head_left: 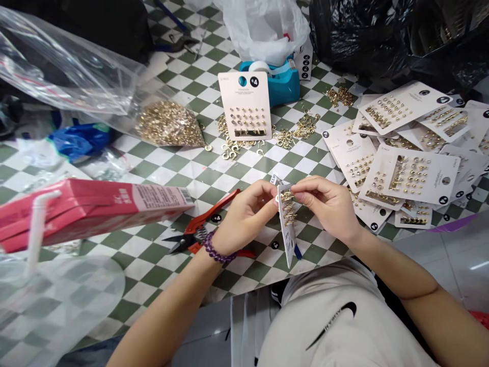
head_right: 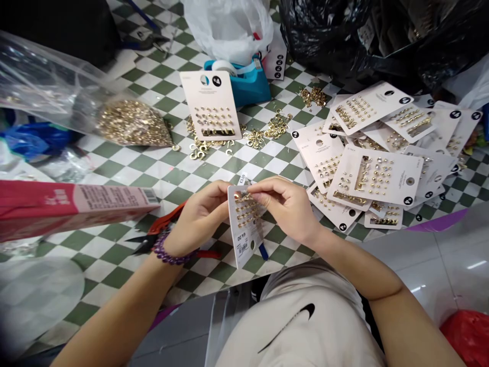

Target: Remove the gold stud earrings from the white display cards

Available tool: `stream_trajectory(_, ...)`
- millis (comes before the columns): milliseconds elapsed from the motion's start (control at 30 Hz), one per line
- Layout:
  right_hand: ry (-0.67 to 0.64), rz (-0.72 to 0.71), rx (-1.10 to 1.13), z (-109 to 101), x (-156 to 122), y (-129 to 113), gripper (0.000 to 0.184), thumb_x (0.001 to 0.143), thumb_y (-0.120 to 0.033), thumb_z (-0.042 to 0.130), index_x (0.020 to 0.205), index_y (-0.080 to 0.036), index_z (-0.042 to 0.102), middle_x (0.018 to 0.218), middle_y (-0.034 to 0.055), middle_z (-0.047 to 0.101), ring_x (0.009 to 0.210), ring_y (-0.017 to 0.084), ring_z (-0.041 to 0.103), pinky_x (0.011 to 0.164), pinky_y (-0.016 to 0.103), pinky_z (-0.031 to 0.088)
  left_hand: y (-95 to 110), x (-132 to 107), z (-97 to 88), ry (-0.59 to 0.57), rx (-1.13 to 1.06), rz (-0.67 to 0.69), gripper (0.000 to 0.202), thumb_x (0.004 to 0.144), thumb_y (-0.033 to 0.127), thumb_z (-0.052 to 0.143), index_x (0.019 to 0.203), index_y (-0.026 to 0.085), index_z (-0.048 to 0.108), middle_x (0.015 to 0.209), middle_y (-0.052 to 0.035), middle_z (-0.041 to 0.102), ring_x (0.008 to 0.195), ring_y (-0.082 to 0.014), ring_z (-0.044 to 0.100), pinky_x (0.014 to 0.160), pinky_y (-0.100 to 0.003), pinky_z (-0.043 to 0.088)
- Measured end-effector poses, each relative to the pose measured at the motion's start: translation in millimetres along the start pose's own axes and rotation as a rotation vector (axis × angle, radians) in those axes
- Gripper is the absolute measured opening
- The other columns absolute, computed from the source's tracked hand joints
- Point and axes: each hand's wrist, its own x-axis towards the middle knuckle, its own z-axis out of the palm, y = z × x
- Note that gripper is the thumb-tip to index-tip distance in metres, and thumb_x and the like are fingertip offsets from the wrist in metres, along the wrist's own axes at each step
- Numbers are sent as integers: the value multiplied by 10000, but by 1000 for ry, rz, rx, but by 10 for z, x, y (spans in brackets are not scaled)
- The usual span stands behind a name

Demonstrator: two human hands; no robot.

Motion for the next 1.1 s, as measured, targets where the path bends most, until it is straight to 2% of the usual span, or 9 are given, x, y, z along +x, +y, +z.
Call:
stream_trajectory(300, -29, -89, -122, -8, -20, -14, 139, 860, -115, 573, 926, -192, 669, 905, 24, 643, 871, 100, 604, 757, 246, 528, 11, -1, 6, 2, 10, 4, 309, 801, 434, 662, 807, 143, 557, 742, -24, 571, 637, -95, 519, 578, -194, 447)
stream_trajectory(567, 28, -53, -50, 43, -89, -16, 336, 853, -163, 601, 1184, -224, 586, 925, 10, 698, 864, 124, 658, 790, 293, 556, 26, -2, 18, -13, 5, 11, 319, 811, 446, 650, 787, 144, 553, 713, -11, 572, 600, -82, 505, 536, -173, 419)
stream_trajectory(767, 51, -122, -101, 83, -95, -37, 367, 854, -124, 581, 1200, -246, 564, 940, -11, 706, 881, 123, 662, 825, 309, 554, 14, -13, 10, -16, 31, 18, 309, 824, 443, 631, 762, 148, 561, 700, -8, 575, 595, -89, 507, 535, -187, 415)
stream_trajectory(1100, 50, -87, -190, 96, -93, -57, 331, 867, -161, 571, 1189, -229, 533, 894, -11, 703, 854, 128, 659, 810, 314, 538, -8, -14, 18, -16, 52, 43, 310, 829, 445, 625, 767, 147, 568, 690, -6, 560, 587, -89, 497, 540, -195, 410)
